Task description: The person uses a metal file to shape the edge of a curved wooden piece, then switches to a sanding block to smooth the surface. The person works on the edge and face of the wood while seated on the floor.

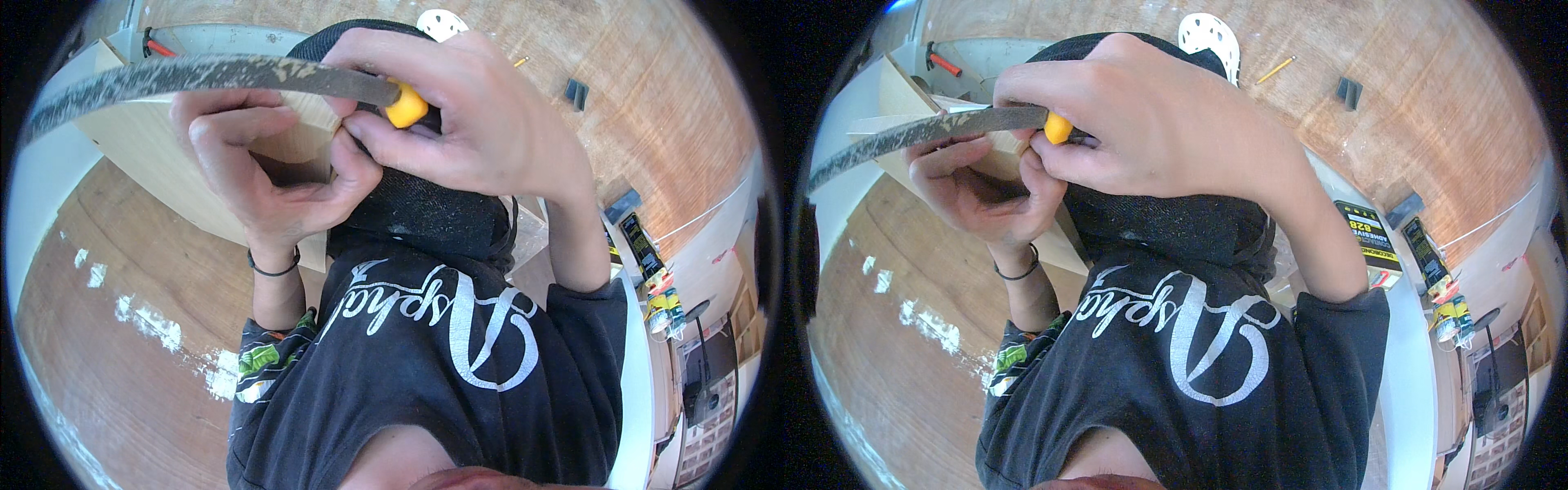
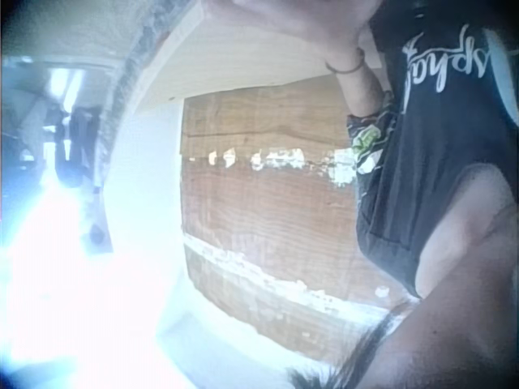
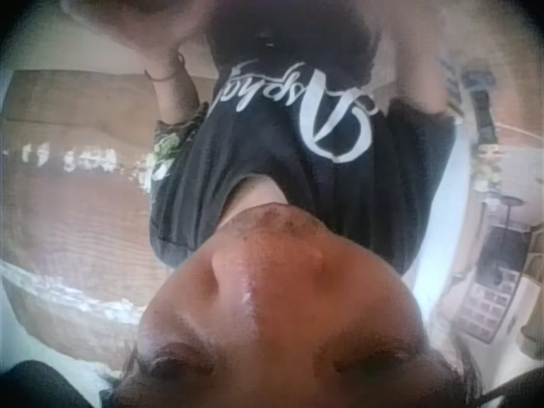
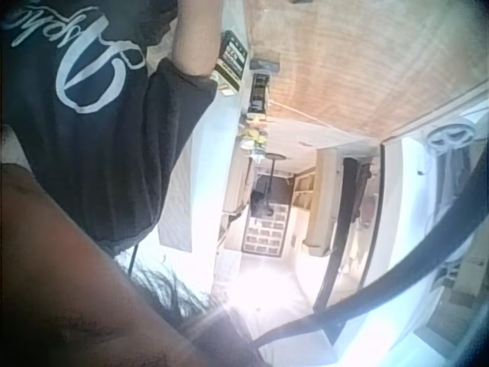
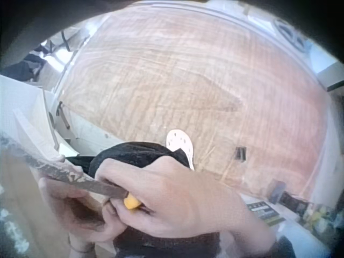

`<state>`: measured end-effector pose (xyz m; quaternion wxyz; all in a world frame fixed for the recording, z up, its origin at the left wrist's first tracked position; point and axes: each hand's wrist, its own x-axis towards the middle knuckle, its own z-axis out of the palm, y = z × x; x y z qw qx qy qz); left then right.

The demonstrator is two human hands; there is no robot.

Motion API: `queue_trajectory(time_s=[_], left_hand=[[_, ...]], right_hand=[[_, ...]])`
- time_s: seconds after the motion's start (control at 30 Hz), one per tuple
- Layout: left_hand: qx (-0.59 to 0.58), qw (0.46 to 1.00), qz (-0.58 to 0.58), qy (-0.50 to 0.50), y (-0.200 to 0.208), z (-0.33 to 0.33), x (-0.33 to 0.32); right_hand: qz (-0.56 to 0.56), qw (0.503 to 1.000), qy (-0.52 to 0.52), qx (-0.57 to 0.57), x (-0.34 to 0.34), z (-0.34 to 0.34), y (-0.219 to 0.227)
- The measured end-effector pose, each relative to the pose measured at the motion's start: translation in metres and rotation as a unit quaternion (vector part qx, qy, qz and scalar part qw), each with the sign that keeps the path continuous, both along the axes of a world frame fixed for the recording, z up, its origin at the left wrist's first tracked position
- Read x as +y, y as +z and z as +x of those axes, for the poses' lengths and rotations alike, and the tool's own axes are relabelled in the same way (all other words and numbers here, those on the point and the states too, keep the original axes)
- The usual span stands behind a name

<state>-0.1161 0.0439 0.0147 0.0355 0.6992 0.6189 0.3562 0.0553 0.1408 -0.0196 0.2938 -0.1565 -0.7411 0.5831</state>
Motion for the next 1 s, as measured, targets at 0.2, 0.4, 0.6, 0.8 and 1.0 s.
queue_trajectory(time_s=[0.2, 0.4, 0.6, 0.8, 1.0], left_hand=[[0.006, 1.000, -0.013, -0.003, 0.000, -0.001, 0.000], [0.016, 0.999, -0.032, -0.023, 0.005, -0.001, 0.000], [0.031, 0.999, -0.034, -0.019, 0.005, -0.001, -0.001], [0.043, 0.999, -0.022, -0.022, 0.004, -0.005, -0.001], [0.059, 0.998, 0.001, -0.003, 0.004, -0.002, -0.003]], right_hand=[[-0.044, 0.999, -0.003, 0.003, -0.004, 0.000, -0.002], [-0.100, 0.993, -0.049, 0.028, -0.014, 0.003, 0.001], [-0.095, 0.994, -0.053, 0.033, -0.012, 0.000, 0.001], [-0.099, 0.992, -0.059, 0.043, -0.017, -0.005, 0.003], [-0.187, 0.975, -0.116, -0.012, -0.037, 0.011, 0.020]])
